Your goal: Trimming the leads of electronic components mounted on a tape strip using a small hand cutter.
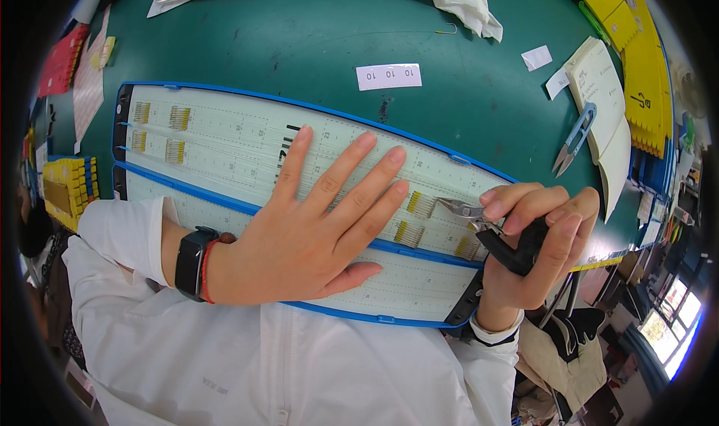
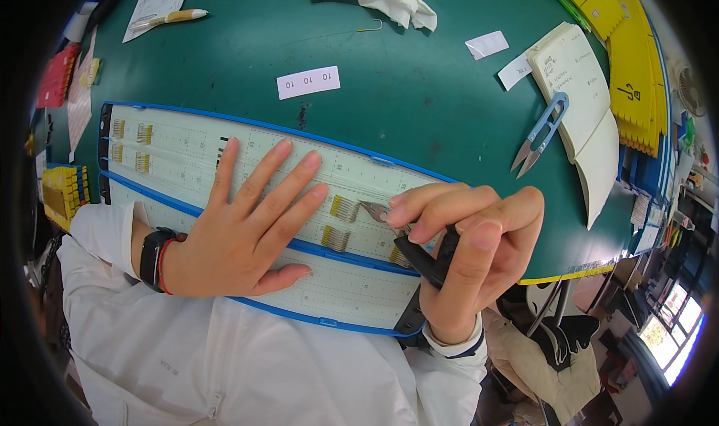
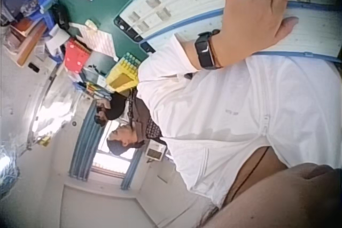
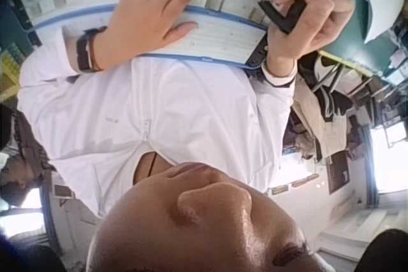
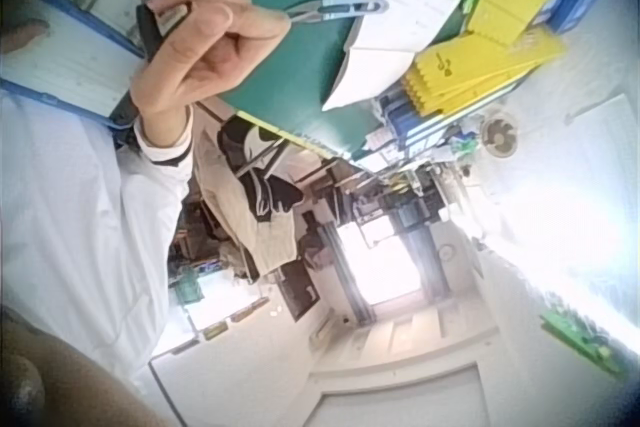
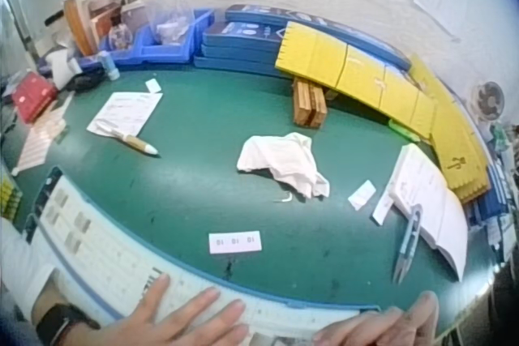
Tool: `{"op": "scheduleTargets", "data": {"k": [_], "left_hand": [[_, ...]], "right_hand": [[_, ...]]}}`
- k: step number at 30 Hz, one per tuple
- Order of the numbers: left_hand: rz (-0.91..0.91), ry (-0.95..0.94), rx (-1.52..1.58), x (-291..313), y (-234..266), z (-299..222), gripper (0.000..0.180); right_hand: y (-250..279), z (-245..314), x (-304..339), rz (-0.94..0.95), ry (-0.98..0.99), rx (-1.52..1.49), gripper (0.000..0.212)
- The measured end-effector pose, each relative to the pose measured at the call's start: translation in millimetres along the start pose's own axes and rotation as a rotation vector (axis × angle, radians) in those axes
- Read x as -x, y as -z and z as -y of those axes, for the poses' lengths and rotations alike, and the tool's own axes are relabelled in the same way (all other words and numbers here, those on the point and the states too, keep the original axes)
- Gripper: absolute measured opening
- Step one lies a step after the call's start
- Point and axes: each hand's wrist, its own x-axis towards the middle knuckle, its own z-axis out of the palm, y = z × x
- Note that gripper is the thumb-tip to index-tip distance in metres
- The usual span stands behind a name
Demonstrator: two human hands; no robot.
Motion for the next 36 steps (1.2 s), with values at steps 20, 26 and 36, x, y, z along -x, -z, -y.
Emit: {"op": "scheduleTargets", "data": {"k": [20, 26, 36], "left_hand": [[-0.041, 0.014, 0.018, 0.9, -0.7, 2.1, 0.083], [-0.098, -0.012, 0.057, 4.1, -4.2, 2.0, 0.079], [-0.099, -0.140, -0.009, 21.4, -8.4, -5.6, 0.074]], "right_hand": [[26.1, 22.7, 3.9, -0.067, 0.325, 0.083, 0.016], [59.2, 33.7, -5.6, 0.064, -0.126, 1.198, 0.026], [-6.5, 18.8, -85.9, 0.491, 0.142, 0.968, 0.022]]}}
